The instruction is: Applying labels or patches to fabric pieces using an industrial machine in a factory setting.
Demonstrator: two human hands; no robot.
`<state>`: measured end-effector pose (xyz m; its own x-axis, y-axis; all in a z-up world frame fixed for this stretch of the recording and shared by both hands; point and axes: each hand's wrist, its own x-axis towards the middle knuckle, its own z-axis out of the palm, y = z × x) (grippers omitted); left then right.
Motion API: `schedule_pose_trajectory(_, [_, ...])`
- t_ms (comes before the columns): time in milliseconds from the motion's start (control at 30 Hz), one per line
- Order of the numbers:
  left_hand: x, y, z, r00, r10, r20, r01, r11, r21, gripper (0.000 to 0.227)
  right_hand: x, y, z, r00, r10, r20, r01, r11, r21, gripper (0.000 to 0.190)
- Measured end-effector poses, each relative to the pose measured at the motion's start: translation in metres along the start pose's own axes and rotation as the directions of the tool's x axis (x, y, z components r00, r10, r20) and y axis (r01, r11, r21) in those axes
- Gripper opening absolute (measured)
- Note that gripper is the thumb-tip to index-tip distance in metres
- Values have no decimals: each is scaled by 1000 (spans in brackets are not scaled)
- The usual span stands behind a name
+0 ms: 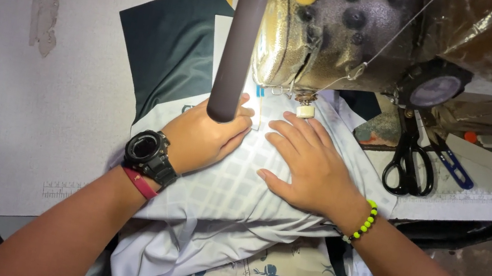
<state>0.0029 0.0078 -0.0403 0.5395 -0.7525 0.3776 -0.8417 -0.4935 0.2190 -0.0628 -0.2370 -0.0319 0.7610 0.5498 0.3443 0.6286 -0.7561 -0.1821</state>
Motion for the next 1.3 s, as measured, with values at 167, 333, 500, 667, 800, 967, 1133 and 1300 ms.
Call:
schedule_pose_trajectory(167, [-3, -1, 7, 999, 6, -39, -6, 1000, 18, 11, 0, -1, -2, 1000, -1, -4, 1, 1000, 16, 54])
schedule_pose_trajectory(333, [-8, -7, 12, 998, 51, -42, -50, 998, 32, 13, 1, 0, -2, 1000, 7, -7, -7, 1000, 7, 60])
schedule_pose_trajectory(500, [-6, -7, 8, 994, 100, -32, -98, 993, 68, 20, 3, 0, 0, 1000, -10, -2, 10, 1000, -8, 60])
schedule_pose_trajectory(667, [-6, -9, 9, 997, 63, -33, -63, 998, 6, 18, 5, -2, 0, 1000, -27, 7, 27, 999, -32, 60])
schedule_pose_trajectory(800, [-9, -9, 22, 997, 36, -61, -38, 999, -27, 18, 5, -1, 3, 1000, -22, 21, 23, 998, -51, 61])
schedule_pose_trajectory(967, [-11, -13, 28, 998, 31, -63, -36, 996, -78, 21, 7, 2, 8, 999, -34, 14, 34, 997, -70, 62])
schedule_pose_trajectory(1133, [-8, -10, 20, 998, 18, -53, -24, 994, -103, 22, 9, 4, 9, 999, -25, 31, 28, 995, -95, 62])
schedule_pose_trajectory(1300, [-5, -12, 13, 999, 20, -50, -24, 997, -76, 23, 9, 7, 12, 999, -26, 43, 31, 993, -117, 63])
